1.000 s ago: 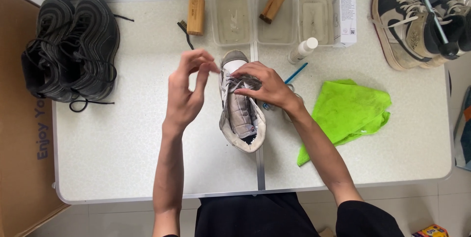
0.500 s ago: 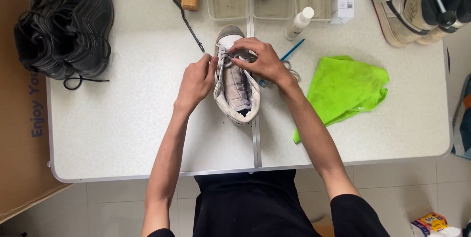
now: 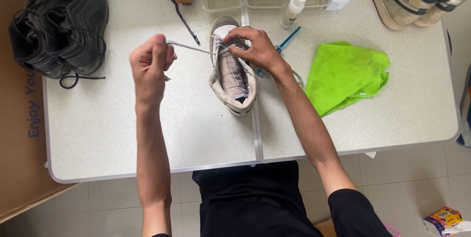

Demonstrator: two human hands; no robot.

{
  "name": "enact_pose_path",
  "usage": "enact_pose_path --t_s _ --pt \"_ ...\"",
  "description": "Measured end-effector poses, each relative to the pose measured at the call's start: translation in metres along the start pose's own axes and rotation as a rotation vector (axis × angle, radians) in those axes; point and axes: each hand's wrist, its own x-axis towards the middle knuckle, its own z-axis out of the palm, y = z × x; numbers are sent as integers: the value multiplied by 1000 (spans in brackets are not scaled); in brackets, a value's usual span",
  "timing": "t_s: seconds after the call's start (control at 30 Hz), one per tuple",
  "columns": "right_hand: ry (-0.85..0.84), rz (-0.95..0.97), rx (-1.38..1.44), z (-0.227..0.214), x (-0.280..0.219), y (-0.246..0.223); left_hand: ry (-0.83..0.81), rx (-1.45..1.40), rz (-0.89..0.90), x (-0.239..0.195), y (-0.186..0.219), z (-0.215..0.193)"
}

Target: The person threads a white shoelace through the eyelets of a white high-top sneaker. They pull the lace through multiple eyelets, adjust the tension, and tie a knot at the top of the shoe.

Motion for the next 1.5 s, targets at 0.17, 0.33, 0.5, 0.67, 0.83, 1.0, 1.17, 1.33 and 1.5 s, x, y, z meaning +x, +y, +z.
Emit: enact_pose_path --t_s 0.17,0.33,0.5,0.67,0.83,1.0,1.17,1.33,1.5 --pt "-1 3 -6 1 2 0 -78 1 165 -5 22 -1" --pt "-15 15 -23 2 3 -4 -134 34 112 -9 6 17" --pt "-21 8 -16 0 6 -1 -108 -83 83 -9 -17 28" --pt "-30 -9 -42 1 7 6 -124 -117 149 -2 6 31" --pt "-60 -29 -70 3 6 8 -168 -72 188 -1 35 35" --pt "-46 -20 -53 -1 10 7 -207 -83 158 6 30 39" --pt "20 -24 -19 3 -2 -3 -193 -79 184 20 34 38" --pt "11 36 -51 -7 -9 -3 -198 -32 181 43 46 42" --pt "-119 67 -107 -19 -16 -29 -203 -54 139 53 52 50"
